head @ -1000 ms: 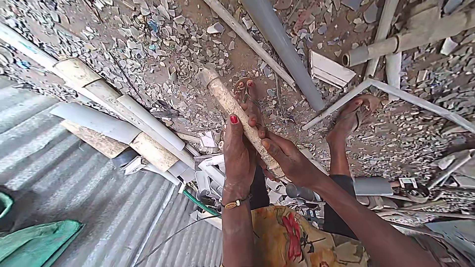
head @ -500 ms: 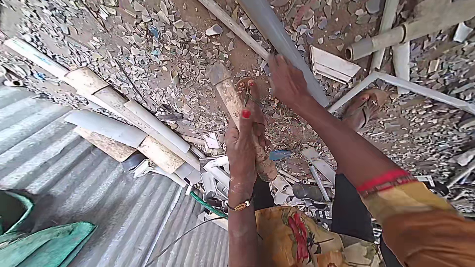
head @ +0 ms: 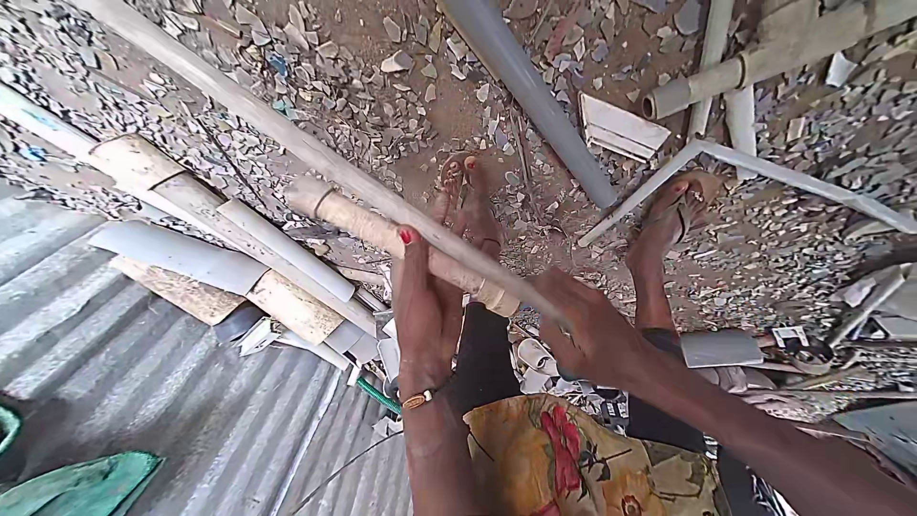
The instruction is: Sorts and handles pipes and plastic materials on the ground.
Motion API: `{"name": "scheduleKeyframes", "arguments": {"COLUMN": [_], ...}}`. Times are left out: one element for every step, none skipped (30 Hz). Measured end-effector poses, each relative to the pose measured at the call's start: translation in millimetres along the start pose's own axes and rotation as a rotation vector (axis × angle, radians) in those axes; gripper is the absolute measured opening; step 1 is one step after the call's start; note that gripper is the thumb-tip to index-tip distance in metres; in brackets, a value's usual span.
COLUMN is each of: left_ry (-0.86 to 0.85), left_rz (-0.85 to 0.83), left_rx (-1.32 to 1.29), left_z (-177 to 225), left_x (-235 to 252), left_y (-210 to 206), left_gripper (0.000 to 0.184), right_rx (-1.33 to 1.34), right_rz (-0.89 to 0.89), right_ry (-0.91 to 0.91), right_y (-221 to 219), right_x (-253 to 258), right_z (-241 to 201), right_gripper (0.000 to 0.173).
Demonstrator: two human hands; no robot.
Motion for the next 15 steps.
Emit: {"name": "scheduleKeyframes", "arguments": {"left_ry": [-0.021, -0.037, -0.05, -0.066, -0.078, -0.079, -0.071, -0.055, -0.034, -0.011, 0.014, 0.034, 0.047, 0.05, 0.047], "left_rz": [-0.039, -0.018, 0.024, 0.046, 0.033, 0.01, -0.005, -0.005, 0.011, 0.034, 0.068, 0.112, 0.151, 0.163, 0.168], "left_rx": [-0.004, -0.002, -0.013, -0.047, -0.095, -0.133, -0.15, -0.154, -0.143, -0.113, -0.069, -0.025, 0.007, 0.034, 0.053], "left_z": [1, 2, 3, 4, 5, 7, 6, 4, 1, -2, -4, -5, -5, -5, -4], "left_x": [-1, -2, -4, -6, -8, -9, -10, -11, -11, -11, -10, -8, -7, -6, -6], "left_y": [2, 2, 0, -3, -6, -8, -10, -12, -13, -13, -14, -14, -13, -12, -10], "left_gripper": [0.047, 0.045, 0.038, 0.028, 0.021, 0.018, 0.018, 0.018, 0.018, 0.017, 0.016, 0.016, 0.017, 0.018, 0.02], "right_rx": [0.023, 0.069, 0.129, 0.193, 0.246, 0.243, 0.136, -0.063, -0.261, -0.422, -0.523, -0.594, -0.638, -0.66, -0.645], "right_rz": [-0.066, -0.138, -0.21, -0.269, -0.284, -0.23, -0.102, 0.039, 0.122, 0.177, 0.217, 0.25, 0.276, 0.305, 0.324], "right_ry": [-0.02, -0.043, -0.052, -0.063, -0.073, -0.063, -0.037, -0.036, -0.1, -0.171, -0.21, -0.234, -0.256, -0.28, -0.303], "right_y": [-1, 0, 3, 6, 11, 18, 27, 37, 45, 50, 52, 51, 49, 48, 49], "right_x": [-14, -22, -26, -24, -17, -5, 12, 32, 53, 77, 100, 121, 139, 154, 163], "right_z": [-1, 1, 5, 11, 20, 32, 47, 61, 77, 95, 111, 124, 135, 141, 143], "right_gripper": [0.039, 0.043, 0.047, 0.054, 0.059, 0.06, 0.055, 0.05, 0.047, 0.049, 0.055, 0.059, 0.065, 0.066, 0.062]}}
Point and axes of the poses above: each hand's wrist, its own x-axis towards the middle knuckle, its own y-axis out of the back of the hand, z = x × y, the point moved 4 cm from there along x, towards the middle knuckle, and after that the axes turned 7 degrees about x, right-handed, at the moved point
